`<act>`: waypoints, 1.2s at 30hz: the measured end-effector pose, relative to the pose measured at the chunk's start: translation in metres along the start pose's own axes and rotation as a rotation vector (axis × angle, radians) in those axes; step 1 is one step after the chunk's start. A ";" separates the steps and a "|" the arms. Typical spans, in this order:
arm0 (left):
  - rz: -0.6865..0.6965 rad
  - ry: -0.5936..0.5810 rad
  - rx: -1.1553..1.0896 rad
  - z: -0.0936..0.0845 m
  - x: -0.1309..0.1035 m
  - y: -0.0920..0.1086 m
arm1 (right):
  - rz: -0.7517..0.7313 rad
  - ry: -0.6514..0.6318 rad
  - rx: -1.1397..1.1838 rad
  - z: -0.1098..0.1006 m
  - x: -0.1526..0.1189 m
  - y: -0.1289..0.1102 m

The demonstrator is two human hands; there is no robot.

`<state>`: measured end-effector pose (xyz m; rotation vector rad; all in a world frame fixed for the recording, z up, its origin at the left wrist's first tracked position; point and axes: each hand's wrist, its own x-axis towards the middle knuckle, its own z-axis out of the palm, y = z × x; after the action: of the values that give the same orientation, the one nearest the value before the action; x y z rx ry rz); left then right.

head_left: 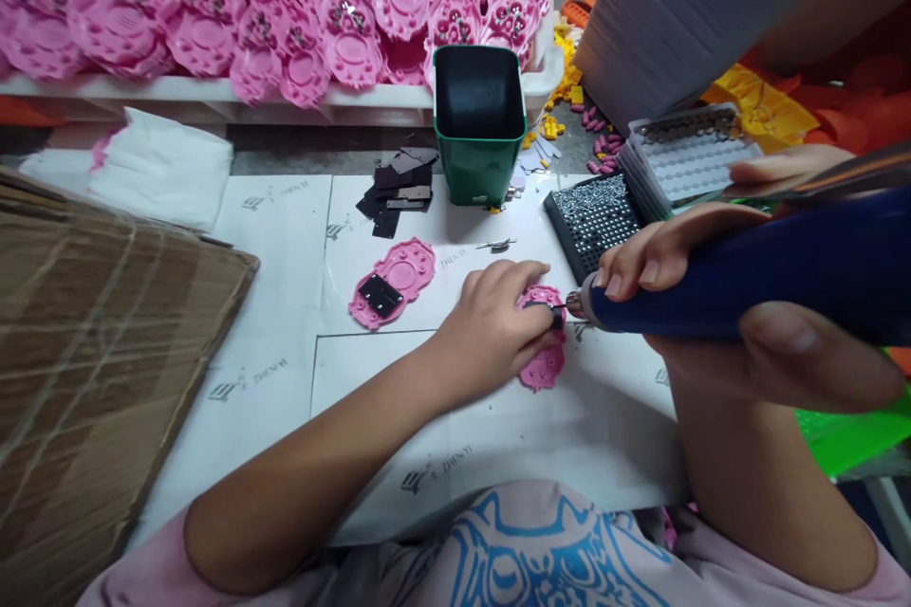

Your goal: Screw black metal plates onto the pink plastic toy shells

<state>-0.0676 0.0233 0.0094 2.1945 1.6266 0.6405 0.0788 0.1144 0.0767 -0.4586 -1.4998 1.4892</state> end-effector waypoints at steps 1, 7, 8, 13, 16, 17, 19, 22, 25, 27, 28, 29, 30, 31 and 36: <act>-0.011 -0.011 0.006 0.000 0.000 0.001 | 0.022 -0.004 -0.017 -0.001 -0.001 0.000; -0.028 -0.175 -0.012 -0.009 -0.007 0.005 | 0.063 -0.028 -0.057 -0.005 -0.005 0.001; -0.012 -0.218 -0.009 -0.011 -0.009 0.004 | 0.067 -0.028 -0.055 -0.006 -0.005 0.001; 0.040 -0.265 0.027 -0.013 -0.009 -0.001 | 0.097 -0.039 -0.056 -0.005 -0.005 0.000; 0.038 -0.232 0.013 -0.013 -0.007 -0.002 | 0.038 -0.054 -0.052 -0.004 -0.005 0.001; 0.036 -0.230 0.005 -0.013 -0.007 -0.002 | 0.000 -0.062 -0.049 -0.003 -0.005 0.002; 0.025 -0.225 -0.010 -0.013 -0.006 -0.001 | -0.035 -0.087 -0.054 -0.003 -0.005 0.004; 0.013 -0.218 -0.020 -0.014 -0.006 -0.001 | -0.022 -0.088 -0.065 -0.002 -0.006 0.006; 0.019 -0.219 -0.014 -0.014 -0.006 -0.001 | -0.013 -0.094 -0.071 -0.001 -0.004 0.008; 0.029 -0.220 -0.007 -0.013 -0.007 -0.003 | 0.001 -0.111 -0.023 -0.004 -0.002 0.008; 0.035 -0.218 -0.003 -0.012 -0.007 -0.003 | -0.015 -0.107 0.033 -0.006 -0.001 0.007; 0.040 -0.215 0.001 -0.011 -0.007 -0.004 | -0.048 -0.090 0.099 -0.010 0.001 0.006; 0.046 -0.214 0.005 -0.011 -0.007 -0.005 | -0.079 -0.068 0.155 -0.013 0.002 0.004; 0.051 -0.214 0.009 -0.010 -0.008 -0.005 | -0.103 -0.036 0.186 -0.017 0.004 0.001; 0.080 -0.208 0.028 -0.008 -0.009 -0.006 | -0.188 0.369 0.044 -0.026 0.014 -0.011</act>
<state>-0.0792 0.0169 0.0113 2.2703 1.4580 0.3973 0.0965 0.1381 0.0868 -0.5197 -1.1823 1.2115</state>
